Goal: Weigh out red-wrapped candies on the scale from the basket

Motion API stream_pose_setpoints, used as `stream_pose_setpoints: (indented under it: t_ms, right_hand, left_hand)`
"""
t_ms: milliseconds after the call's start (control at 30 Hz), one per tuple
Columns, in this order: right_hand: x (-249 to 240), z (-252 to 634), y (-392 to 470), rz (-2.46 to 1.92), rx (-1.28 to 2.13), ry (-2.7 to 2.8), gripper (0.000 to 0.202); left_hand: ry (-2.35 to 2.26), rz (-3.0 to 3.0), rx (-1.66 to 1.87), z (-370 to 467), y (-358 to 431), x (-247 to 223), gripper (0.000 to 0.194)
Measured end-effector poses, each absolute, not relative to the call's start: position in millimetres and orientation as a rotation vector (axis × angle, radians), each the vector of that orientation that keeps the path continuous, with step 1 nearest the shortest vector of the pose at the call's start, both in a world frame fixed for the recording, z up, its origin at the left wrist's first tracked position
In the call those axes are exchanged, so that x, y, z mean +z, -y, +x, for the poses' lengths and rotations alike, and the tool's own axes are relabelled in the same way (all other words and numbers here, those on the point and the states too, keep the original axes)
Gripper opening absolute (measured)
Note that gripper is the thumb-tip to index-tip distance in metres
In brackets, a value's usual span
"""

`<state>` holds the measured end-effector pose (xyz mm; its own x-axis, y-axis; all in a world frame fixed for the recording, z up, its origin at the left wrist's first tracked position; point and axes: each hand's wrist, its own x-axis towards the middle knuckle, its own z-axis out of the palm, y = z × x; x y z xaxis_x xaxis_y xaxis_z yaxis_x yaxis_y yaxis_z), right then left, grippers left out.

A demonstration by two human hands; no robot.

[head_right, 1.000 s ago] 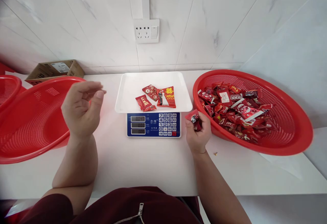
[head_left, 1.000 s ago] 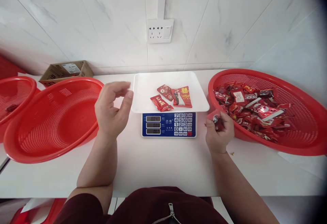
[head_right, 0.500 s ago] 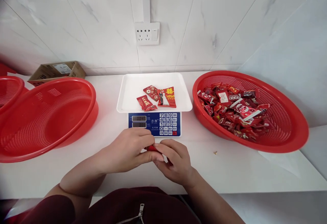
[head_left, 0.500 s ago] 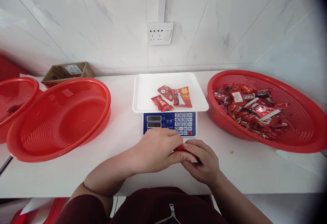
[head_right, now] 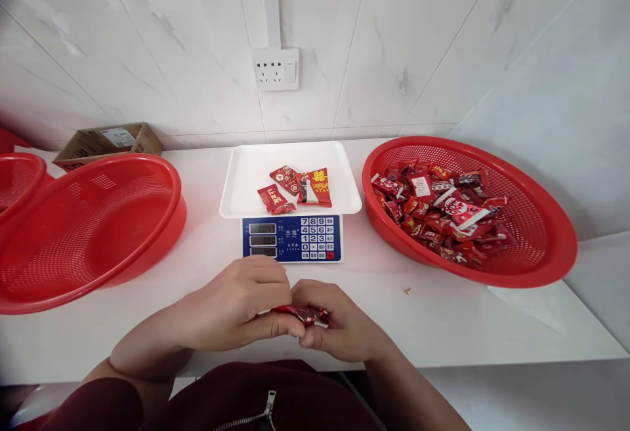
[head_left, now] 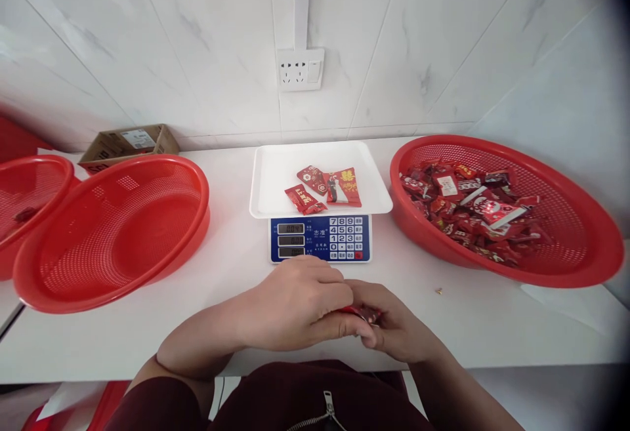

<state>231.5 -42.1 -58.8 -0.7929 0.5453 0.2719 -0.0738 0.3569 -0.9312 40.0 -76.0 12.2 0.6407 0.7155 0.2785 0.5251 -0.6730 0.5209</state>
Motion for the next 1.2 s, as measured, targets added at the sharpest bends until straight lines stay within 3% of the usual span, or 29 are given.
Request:
stream_pose_setpoints:
  t_ms: [200,333,600,867,1067,1200]
  right_hand:
    - [-51,239,40,-0.466,1.237,2.117,0.036]
    - [-49,240,33,-0.501,1.197,2.115,0.033]
    - [-86,240,15,-0.562,1.682,1.815,0.036]
    - [-101,244,9,-0.723,1.775,1.588,0.04]
    - [-106,239,17,-0.892,1.876,1.314,0.043]
    - [-107,235,30,-0.821,2.014,1.387,0.055]
  left_hand:
    - [-1.203,2.304,0.614,49,70,2,0.044]
    - [-1.278,2.149,0.603,51,68,0,0.04]
    - [-1.712,2.107,1.116,32,24,-1,0.032]
    - [-2.19,2.191,0.905,2,-11,-14,0.048]
    - [-1.961,2.373,1.314,23,45,-32,0.021]
    - [-1.528,2.4,1.099,57,81,-60,0.021]
